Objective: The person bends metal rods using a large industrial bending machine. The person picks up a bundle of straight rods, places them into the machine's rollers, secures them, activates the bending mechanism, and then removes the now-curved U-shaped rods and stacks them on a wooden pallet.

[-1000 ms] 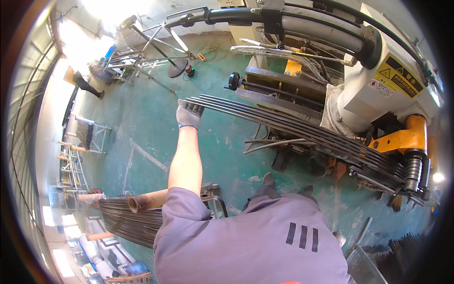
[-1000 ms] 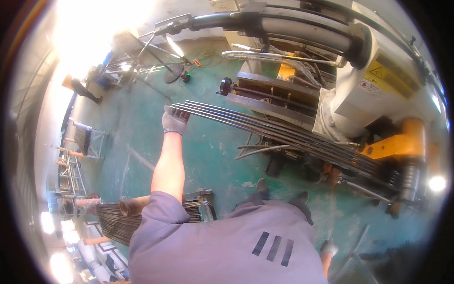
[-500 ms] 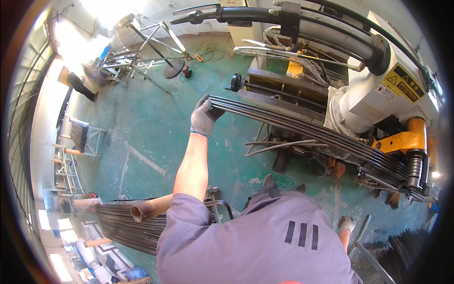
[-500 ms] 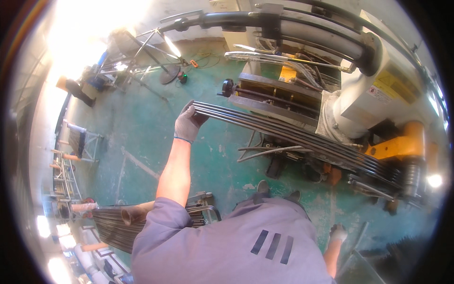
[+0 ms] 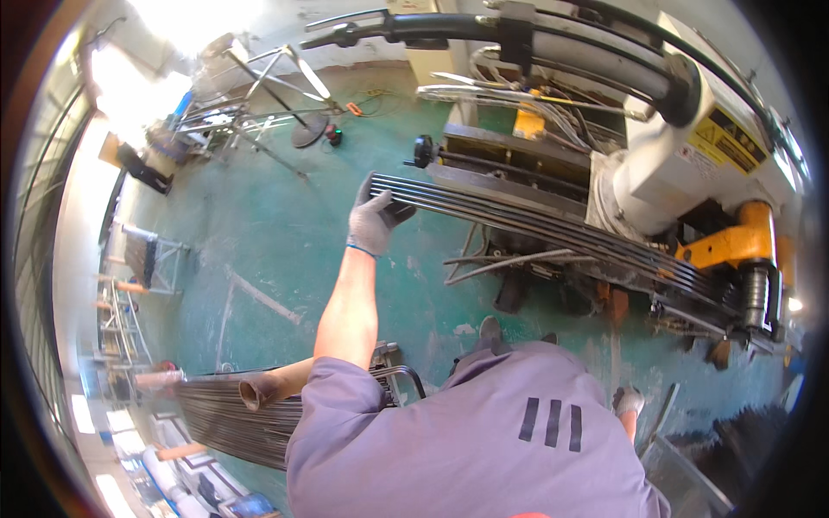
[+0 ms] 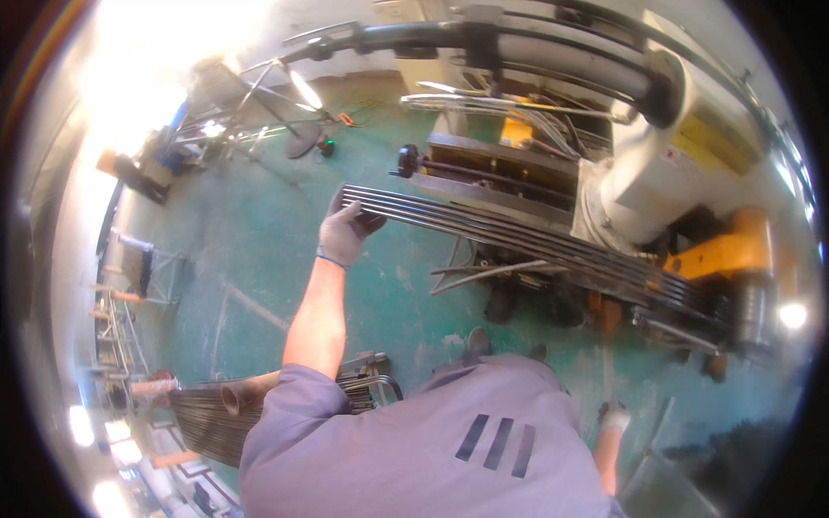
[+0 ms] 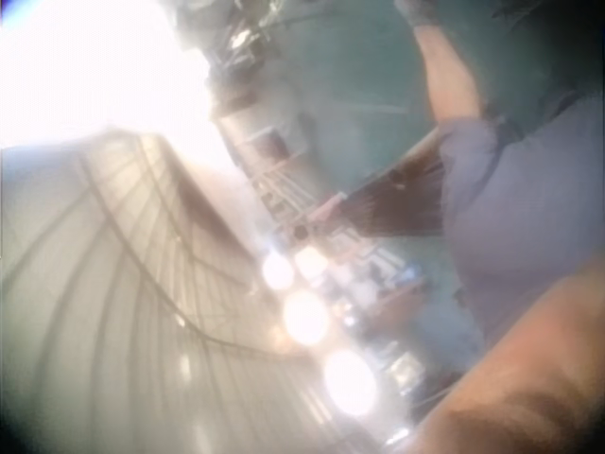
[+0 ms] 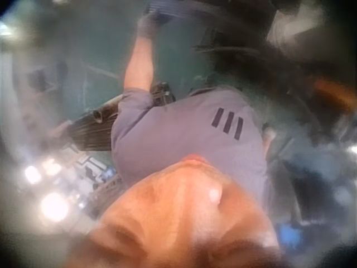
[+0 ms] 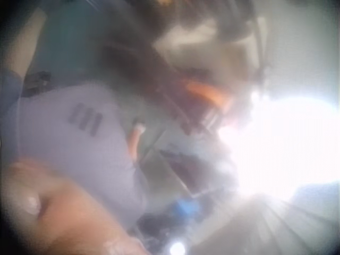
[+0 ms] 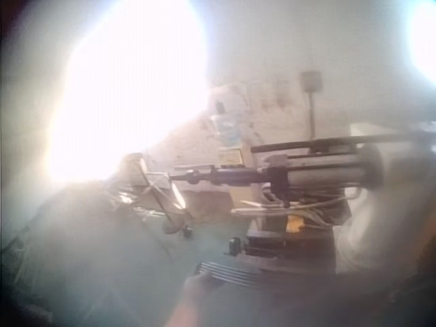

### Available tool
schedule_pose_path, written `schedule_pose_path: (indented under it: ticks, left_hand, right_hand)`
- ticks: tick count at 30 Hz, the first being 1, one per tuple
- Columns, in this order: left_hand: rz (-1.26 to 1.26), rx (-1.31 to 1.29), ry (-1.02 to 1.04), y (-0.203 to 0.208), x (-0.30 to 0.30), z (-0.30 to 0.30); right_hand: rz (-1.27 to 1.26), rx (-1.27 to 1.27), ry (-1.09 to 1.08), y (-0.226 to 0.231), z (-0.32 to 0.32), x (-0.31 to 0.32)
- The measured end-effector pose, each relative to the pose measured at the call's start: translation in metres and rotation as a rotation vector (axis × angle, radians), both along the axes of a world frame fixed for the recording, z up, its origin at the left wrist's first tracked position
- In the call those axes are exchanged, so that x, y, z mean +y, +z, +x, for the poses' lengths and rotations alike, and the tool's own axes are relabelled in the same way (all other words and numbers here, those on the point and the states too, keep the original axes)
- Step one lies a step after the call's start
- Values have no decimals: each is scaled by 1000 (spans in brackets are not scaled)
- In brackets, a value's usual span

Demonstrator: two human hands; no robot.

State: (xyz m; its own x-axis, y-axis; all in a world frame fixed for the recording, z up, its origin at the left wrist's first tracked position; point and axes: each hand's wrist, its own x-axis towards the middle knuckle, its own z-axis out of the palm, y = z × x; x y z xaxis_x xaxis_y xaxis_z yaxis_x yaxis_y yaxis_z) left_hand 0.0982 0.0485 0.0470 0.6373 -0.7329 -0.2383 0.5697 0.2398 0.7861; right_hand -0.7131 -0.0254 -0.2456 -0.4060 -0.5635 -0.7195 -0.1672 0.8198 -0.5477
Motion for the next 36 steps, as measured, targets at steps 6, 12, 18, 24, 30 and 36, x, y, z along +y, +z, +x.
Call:
schedule_pose_path:
  ticks: [6, 12, 18, 24, 30, 36]
  left_hand:
    - [72, -60, -160, -28, 21, 27]
    - [21, 90, 67, -44, 20, 38]
    - [187, 272, 209, -109, 29, -31]
    - [370, 493, 110, -183, -39, -211]
    - [539, -1836, -1039, -182, -121, -377]
    - [244, 396, -408, -145, -172, -434]
  right_hand:
    - [-85, 459, 807, 25, 18, -29]
    - [-154, 70, 337, 84, 63, -30]
    - [30, 102, 285, 53, 22, -33]
    - [199, 43, 312, 28, -50, -76]
    - [-11, 426, 1108, -60, -178, -154]
    - [-477, 553, 1045, -77, -201, -185]
